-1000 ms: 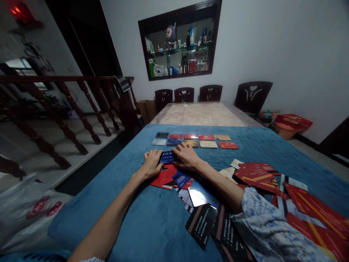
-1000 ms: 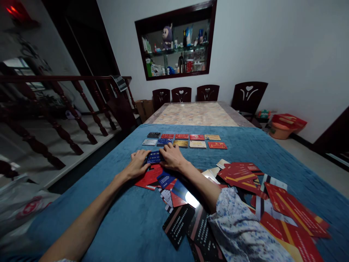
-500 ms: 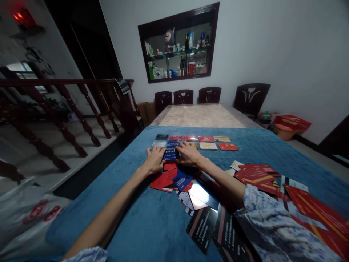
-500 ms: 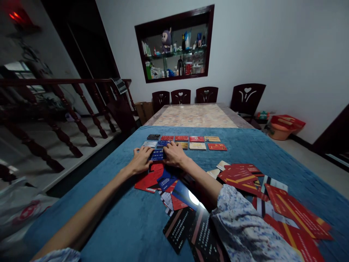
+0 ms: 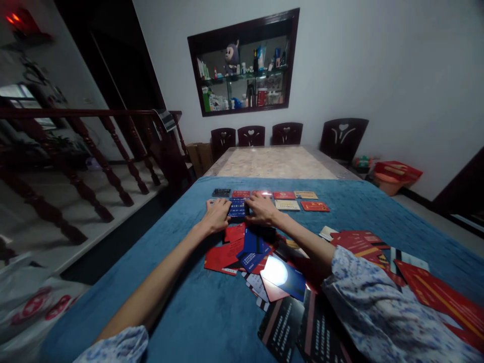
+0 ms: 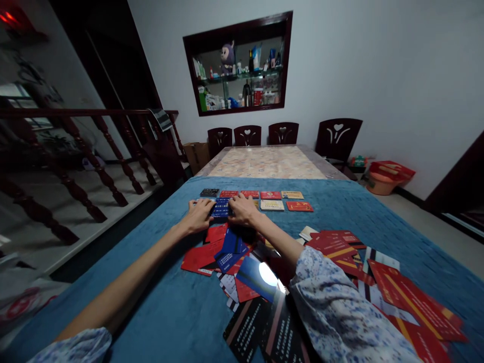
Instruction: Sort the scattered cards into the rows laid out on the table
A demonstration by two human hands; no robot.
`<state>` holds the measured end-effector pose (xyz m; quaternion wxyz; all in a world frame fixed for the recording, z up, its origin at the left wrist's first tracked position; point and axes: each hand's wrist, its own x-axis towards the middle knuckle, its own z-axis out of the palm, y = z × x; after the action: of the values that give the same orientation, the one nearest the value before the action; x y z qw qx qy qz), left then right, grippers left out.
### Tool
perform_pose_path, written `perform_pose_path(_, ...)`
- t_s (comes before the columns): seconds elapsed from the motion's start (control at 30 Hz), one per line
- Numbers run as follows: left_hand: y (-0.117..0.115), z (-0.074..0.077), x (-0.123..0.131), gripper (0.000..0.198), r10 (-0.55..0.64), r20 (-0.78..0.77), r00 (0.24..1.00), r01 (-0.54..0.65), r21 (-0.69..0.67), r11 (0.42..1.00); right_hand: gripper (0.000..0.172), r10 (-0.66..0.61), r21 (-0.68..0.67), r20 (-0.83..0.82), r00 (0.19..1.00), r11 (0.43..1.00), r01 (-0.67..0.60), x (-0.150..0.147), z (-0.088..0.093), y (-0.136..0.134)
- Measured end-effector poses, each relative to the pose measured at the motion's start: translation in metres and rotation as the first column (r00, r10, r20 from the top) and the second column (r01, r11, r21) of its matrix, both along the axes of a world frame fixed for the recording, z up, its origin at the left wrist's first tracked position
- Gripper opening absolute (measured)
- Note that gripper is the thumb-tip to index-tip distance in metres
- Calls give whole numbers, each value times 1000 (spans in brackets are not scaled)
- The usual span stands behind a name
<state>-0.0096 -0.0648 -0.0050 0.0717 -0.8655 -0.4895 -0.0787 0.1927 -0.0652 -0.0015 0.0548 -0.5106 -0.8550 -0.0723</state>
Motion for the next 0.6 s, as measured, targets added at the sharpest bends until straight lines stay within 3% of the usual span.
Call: perform_pose_path(0.6, 55, 11, 20, 46, 48, -117, 992, -61, -112, 992, 39, -84, -112, 80, 993, 989, 93, 1, 13, 46)
